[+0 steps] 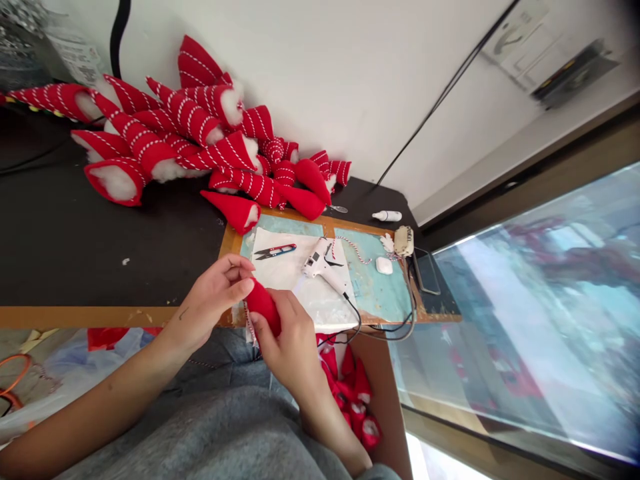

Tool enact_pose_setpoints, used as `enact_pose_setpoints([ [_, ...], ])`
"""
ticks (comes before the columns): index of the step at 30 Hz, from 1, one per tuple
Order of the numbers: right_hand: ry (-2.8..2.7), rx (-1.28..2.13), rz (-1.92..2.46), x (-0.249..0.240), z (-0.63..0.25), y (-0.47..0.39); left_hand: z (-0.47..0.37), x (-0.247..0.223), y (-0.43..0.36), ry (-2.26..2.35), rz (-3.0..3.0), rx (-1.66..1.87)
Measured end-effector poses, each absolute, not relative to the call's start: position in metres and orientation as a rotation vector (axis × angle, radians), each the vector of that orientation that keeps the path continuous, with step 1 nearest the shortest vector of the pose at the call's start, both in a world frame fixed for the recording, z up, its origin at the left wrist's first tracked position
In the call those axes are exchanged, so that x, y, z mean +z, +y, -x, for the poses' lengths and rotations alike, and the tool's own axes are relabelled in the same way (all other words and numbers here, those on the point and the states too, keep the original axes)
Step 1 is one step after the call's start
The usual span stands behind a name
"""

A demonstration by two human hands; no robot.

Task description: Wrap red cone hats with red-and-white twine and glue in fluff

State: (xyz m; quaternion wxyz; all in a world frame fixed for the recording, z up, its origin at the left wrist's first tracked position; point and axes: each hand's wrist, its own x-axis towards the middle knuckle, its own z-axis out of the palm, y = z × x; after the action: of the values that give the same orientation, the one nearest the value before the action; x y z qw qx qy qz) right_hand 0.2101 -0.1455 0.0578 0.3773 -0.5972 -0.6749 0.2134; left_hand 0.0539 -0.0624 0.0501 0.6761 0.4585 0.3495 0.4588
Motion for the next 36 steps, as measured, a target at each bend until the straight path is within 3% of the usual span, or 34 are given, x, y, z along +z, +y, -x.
enact_pose_setpoints([
  [9, -1.416, 0.877, 1.502, 0.061, -0.223, -0.148, -0.046, 0.016, -0.070, 0.605, -1.089, 0.789],
  [22, -1.428, 0.942, 1.472, 0.074, -0.235, -0.149, -0.046, 0.047, -0.075, 0.847, -1.233, 0.957],
  [29, -1.244, 1.162, 1.257, 0.077, -0.229, -0.150, -0.051, 0.063, -0.081, 0.798, -1.187, 1.007],
  [36, -1.233, 1.149, 1.226, 0.076, -0.223, -0.143, -0.054, 0.064, -0.085, 0.703, -1.196, 1.069],
])
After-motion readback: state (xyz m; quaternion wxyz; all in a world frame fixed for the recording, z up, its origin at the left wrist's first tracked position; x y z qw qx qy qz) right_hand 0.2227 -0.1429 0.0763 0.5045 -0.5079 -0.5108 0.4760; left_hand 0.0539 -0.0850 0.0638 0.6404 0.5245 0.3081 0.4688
